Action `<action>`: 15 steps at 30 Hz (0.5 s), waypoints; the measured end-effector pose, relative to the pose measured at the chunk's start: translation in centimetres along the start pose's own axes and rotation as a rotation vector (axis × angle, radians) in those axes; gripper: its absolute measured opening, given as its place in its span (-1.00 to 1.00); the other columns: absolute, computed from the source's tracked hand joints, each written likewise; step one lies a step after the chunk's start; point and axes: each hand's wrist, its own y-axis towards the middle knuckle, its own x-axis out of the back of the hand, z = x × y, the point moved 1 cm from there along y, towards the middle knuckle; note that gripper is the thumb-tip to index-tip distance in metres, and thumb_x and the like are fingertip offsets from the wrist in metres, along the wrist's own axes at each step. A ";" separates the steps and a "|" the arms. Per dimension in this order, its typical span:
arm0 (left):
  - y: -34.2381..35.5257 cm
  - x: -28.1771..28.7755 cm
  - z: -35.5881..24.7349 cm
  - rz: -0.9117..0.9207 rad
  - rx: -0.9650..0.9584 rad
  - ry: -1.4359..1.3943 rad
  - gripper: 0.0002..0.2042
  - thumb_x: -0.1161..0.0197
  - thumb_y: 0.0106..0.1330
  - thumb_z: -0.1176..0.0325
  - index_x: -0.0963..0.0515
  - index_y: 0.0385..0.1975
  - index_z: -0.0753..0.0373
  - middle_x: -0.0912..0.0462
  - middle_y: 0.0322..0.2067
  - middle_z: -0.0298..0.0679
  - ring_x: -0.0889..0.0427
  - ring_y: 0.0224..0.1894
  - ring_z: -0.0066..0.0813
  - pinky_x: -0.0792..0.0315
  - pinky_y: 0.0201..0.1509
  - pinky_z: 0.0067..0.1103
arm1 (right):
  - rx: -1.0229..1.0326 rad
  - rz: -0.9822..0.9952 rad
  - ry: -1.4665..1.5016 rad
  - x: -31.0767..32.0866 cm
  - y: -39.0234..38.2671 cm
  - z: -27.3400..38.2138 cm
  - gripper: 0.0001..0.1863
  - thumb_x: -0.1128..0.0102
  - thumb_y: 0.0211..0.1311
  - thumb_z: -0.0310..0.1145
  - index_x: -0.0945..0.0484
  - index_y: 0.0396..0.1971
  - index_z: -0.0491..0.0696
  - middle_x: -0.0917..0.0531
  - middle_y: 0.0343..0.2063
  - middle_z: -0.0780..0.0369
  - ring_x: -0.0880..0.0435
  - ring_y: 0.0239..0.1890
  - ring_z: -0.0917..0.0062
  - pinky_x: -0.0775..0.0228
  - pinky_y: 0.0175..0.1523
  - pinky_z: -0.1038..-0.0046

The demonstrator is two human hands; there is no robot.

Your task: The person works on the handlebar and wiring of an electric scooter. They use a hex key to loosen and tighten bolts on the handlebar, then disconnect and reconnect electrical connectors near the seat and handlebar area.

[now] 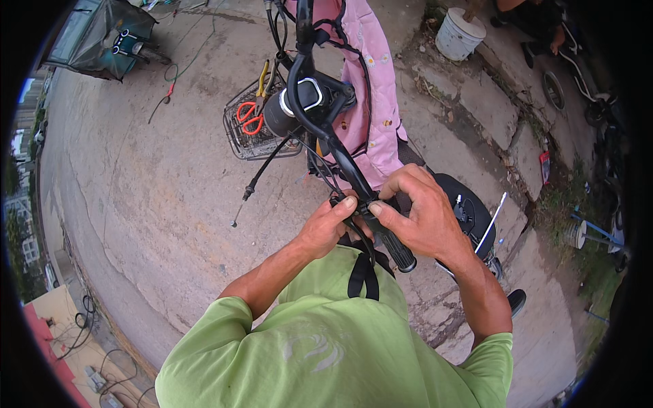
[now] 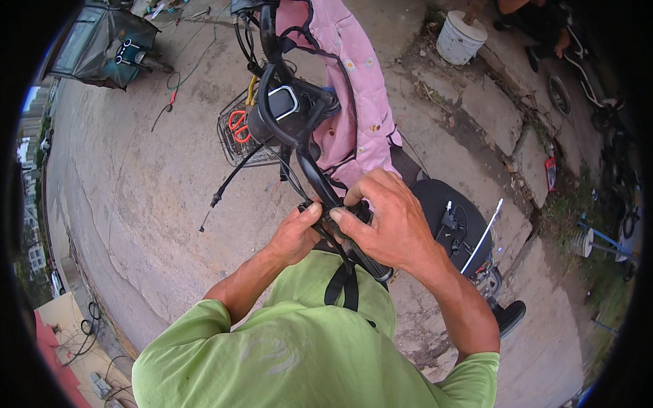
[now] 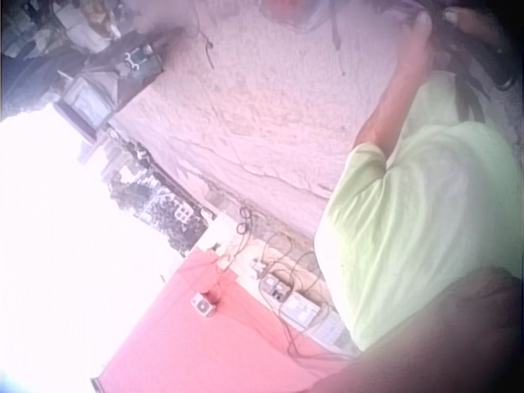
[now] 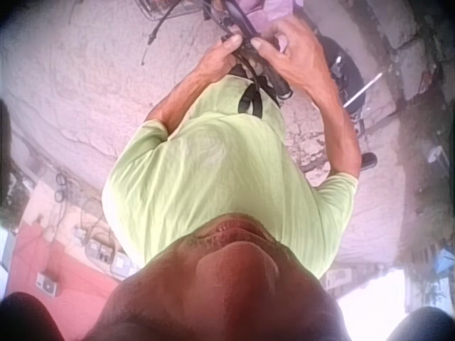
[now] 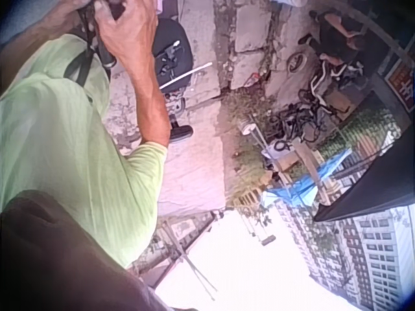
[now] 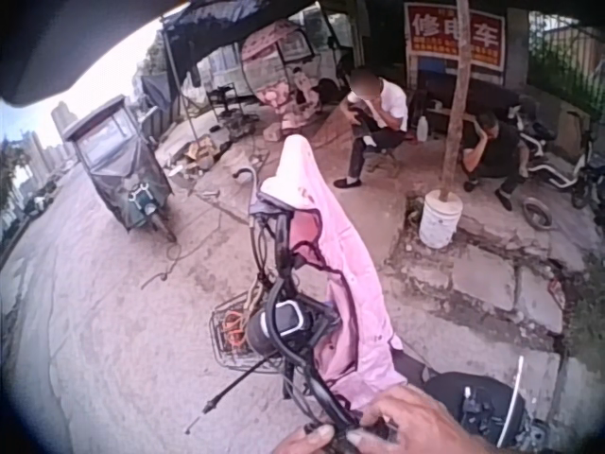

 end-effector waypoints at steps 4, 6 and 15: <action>0.3 -0.1 0.3 -0.038 0.051 -0.016 -0.51 -0.07 0.51 -0.10 -0.47 0.11 0.22 -0.69 -0.14 -0.22 -0.72 -0.16 -0.39 -0.53 -0.20 -0.48 | 0.025 -0.019 -0.072 0.1 -0.6 -0.3 -0.79 -0.36 0.11 -0.39 -0.55 -0.37 -0.18 -0.52 -0.31 0.08 -0.54 -0.16 0.13 -0.38 -0.02 0.16; 0.1 -0.3 0.0 -0.009 0.006 -0.036 -0.52 -0.08 0.51 -0.09 -0.47 0.10 0.24 -0.69 -0.13 -0.20 -0.70 -0.12 -0.35 -0.57 -0.05 -0.36 | 0.025 -0.023 0.042 -0.2 -0.6 -0.7 -0.80 -0.35 0.11 -0.41 -0.55 -0.35 -0.19 -0.52 -0.27 0.06 -0.53 -0.11 0.11 -0.37 0.01 0.15; 0.2 0.4 0.5 -0.019 0.004 -0.044 -0.38 0.00 0.55 -0.08 -0.26 0.39 0.29 -0.43 0.29 -0.16 -0.44 0.30 -0.30 -0.33 0.37 -0.28 | -0.061 -0.158 -0.118 -0.4 -1.7 -0.7 -0.74 -0.34 0.12 -0.29 -0.58 -0.31 -0.17 -0.53 -0.29 0.09 -0.53 -0.15 0.14 -0.37 -0.01 0.16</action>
